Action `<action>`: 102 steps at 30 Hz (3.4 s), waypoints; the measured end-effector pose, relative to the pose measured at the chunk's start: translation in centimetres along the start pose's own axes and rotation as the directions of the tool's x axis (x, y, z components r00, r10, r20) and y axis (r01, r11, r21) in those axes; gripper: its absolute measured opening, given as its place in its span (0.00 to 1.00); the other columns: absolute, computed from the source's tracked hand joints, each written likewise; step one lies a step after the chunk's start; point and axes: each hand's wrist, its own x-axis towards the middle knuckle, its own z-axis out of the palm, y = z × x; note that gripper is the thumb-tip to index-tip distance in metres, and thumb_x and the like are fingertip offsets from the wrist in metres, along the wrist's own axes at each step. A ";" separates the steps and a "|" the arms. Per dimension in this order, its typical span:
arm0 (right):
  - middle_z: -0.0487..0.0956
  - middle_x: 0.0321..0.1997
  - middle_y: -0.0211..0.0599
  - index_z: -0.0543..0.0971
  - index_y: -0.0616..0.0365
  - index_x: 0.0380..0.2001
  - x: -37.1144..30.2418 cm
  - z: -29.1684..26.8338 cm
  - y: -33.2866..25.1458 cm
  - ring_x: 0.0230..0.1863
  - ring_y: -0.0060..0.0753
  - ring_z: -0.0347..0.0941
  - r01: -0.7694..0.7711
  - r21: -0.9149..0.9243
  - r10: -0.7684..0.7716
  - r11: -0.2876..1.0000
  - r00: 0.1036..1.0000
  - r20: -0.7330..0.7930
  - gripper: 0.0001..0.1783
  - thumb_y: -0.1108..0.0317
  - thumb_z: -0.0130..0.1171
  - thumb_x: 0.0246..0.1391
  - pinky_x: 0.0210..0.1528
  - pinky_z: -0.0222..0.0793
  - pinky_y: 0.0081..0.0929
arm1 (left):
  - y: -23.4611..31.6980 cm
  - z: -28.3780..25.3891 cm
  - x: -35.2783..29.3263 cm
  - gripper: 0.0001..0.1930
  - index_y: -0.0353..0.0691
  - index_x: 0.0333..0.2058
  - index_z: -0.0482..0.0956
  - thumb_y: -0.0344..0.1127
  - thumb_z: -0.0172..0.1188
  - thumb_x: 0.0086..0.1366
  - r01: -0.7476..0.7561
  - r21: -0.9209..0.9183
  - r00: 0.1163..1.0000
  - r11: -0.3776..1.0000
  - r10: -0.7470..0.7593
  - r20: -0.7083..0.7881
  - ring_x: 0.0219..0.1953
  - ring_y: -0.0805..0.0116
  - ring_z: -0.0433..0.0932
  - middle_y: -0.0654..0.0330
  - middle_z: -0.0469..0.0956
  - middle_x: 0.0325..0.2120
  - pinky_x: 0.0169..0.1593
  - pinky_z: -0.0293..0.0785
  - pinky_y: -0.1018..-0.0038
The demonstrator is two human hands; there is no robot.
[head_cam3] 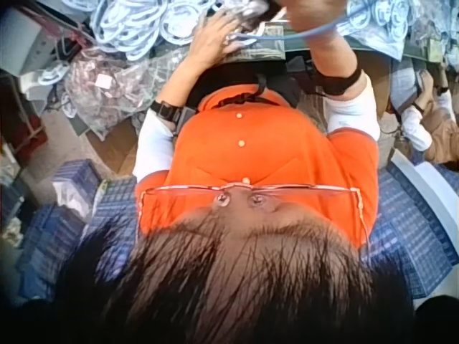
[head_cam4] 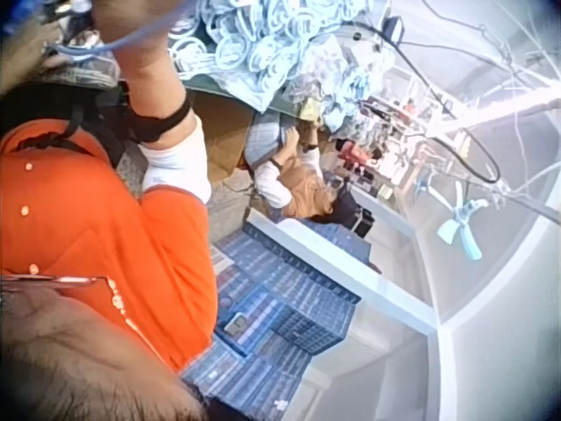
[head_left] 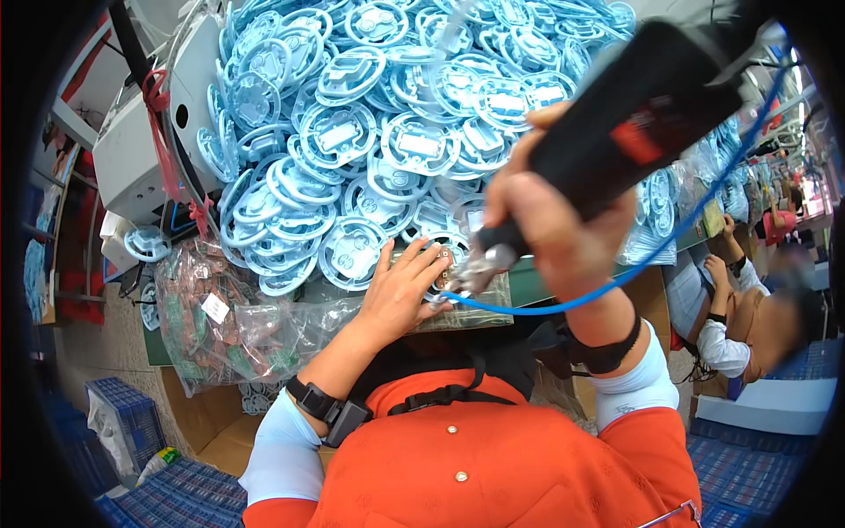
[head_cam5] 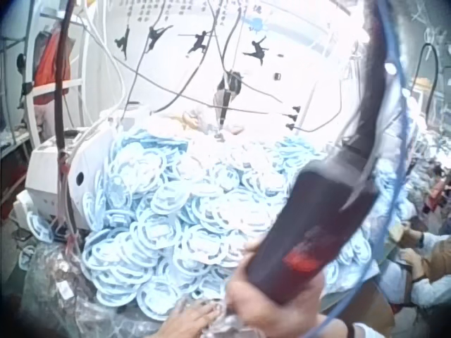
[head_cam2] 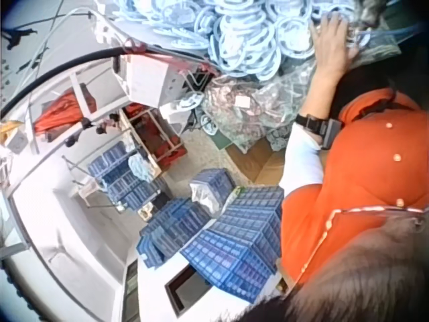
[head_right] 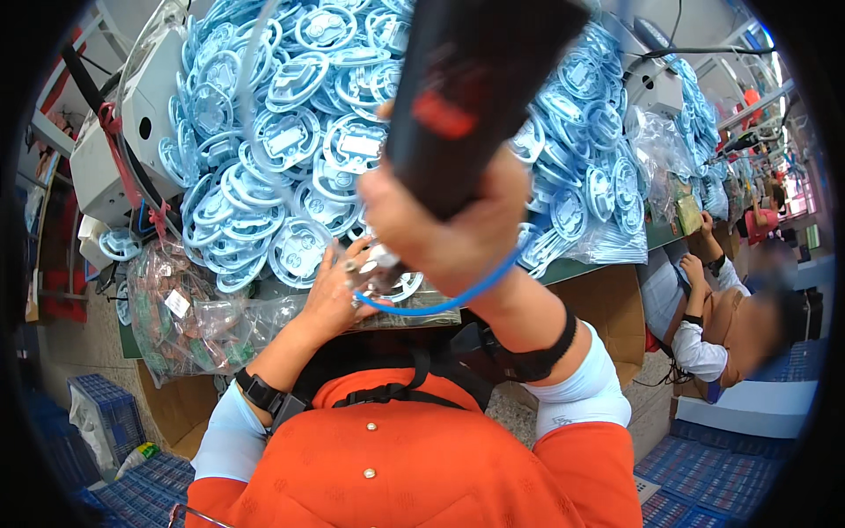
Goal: Assemble components onto blue plastic ring frames using an air-powered screwdriver.
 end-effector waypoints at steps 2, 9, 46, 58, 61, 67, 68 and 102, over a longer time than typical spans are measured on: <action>0.74 0.28 0.40 0.66 0.71 0.53 0.6 -0.5 -2.7 0.23 0.32 0.75 -0.080 0.076 0.090 0.994 0.986 -0.142 0.23 0.75 0.56 0.53 0.28 0.74 0.31 | 0.2 0.1 0.0 0.39 0.44 0.58 0.72 0.43 0.75 0.46 0.006 0.015 1.000 1.000 -0.006 0.010 0.66 0.56 0.63 0.57 0.70 0.60 0.66 0.54 0.44; 0.74 0.28 0.40 0.66 0.70 0.51 0.5 -0.3 -0.8 0.24 0.33 0.76 -0.091 0.029 0.094 0.995 0.990 -0.105 0.24 0.76 0.58 0.51 0.28 0.72 0.28 | 0.3 0.3 0.0 0.40 0.44 0.58 0.72 0.46 0.75 0.46 0.018 0.003 0.999 1.000 -0.018 -0.033 0.66 0.55 0.64 0.57 0.71 0.59 0.66 0.54 0.43; 0.76 0.30 0.33 0.72 0.64 0.46 5.5 -4.7 0.9 0.26 0.23 0.77 0.036 -0.104 -0.063 0.994 0.959 -0.275 0.20 0.74 0.66 0.52 0.27 0.75 0.20 | 1.1 -1.3 -1.6 0.36 0.43 0.56 0.72 0.45 0.74 0.48 0.061 0.069 0.989 0.996 -0.051 -0.136 0.60 0.51 0.67 0.51 0.69 0.57 0.60 0.61 0.50; 0.74 0.44 0.36 0.72 0.64 0.51 -3.9 -9.3 3.8 0.39 0.22 0.72 0.020 -0.352 -0.146 0.936 0.931 -0.335 0.16 0.80 0.53 0.60 0.41 0.70 0.19 | -1.8 -5.7 -0.2 0.30 0.37 0.53 0.73 0.35 0.66 0.49 0.468 0.318 0.883 0.825 -0.424 -0.201 0.40 0.48 0.79 0.48 0.74 0.47 0.40 0.78 0.59; 0.78 0.33 0.33 0.78 0.60 0.42 -8.9 -5.1 5.5 0.31 0.21 0.73 -0.376 -0.307 0.366 0.874 0.926 -0.091 0.10 0.73 0.60 0.56 0.34 0.69 0.22 | -2.8 -7.2 -0.6 0.24 0.36 0.47 0.75 0.31 0.66 0.48 0.355 0.328 0.920 0.875 -0.266 -0.288 0.35 0.52 0.79 0.51 0.78 0.38 0.37 0.79 0.63; 0.61 0.68 0.54 0.46 0.56 0.73 -10.1 2.7 9.2 0.61 0.39 0.69 -0.782 0.112 0.642 0.613 0.575 0.507 0.49 0.62 0.65 0.58 0.57 0.70 0.34 | 0.7 -9.3 0.0 0.15 0.36 0.42 0.75 0.19 0.60 0.54 0.292 -0.204 0.763 0.934 -0.356 -0.540 0.33 0.61 0.81 0.54 0.79 0.35 0.37 0.78 0.71; 0.61 0.68 0.54 0.46 0.56 0.73 -9.9 3.6 9.6 0.61 0.39 0.69 -0.781 0.114 0.636 0.615 0.576 0.514 0.49 0.62 0.65 0.58 0.57 0.70 0.34 | 1.4 -8.2 -0.3 0.14 0.37 0.40 0.74 0.19 0.62 0.55 0.238 -0.390 0.734 0.889 -0.428 -0.527 0.36 0.63 0.81 0.54 0.79 0.35 0.40 0.78 0.72; 0.62 0.68 0.54 0.57 0.65 0.67 -9.9 -3.4 10.7 0.67 0.53 0.60 0.113 -0.765 0.506 0.634 0.687 0.521 0.62 0.55 0.77 0.29 0.64 0.57 0.53 | -1.1 -2.0 -0.3 0.24 0.27 0.62 0.64 0.24 0.49 0.67 0.656 -0.754 0.690 0.033 -0.431 0.581 0.24 0.70 0.82 0.54 0.81 0.28 0.27 0.80 0.78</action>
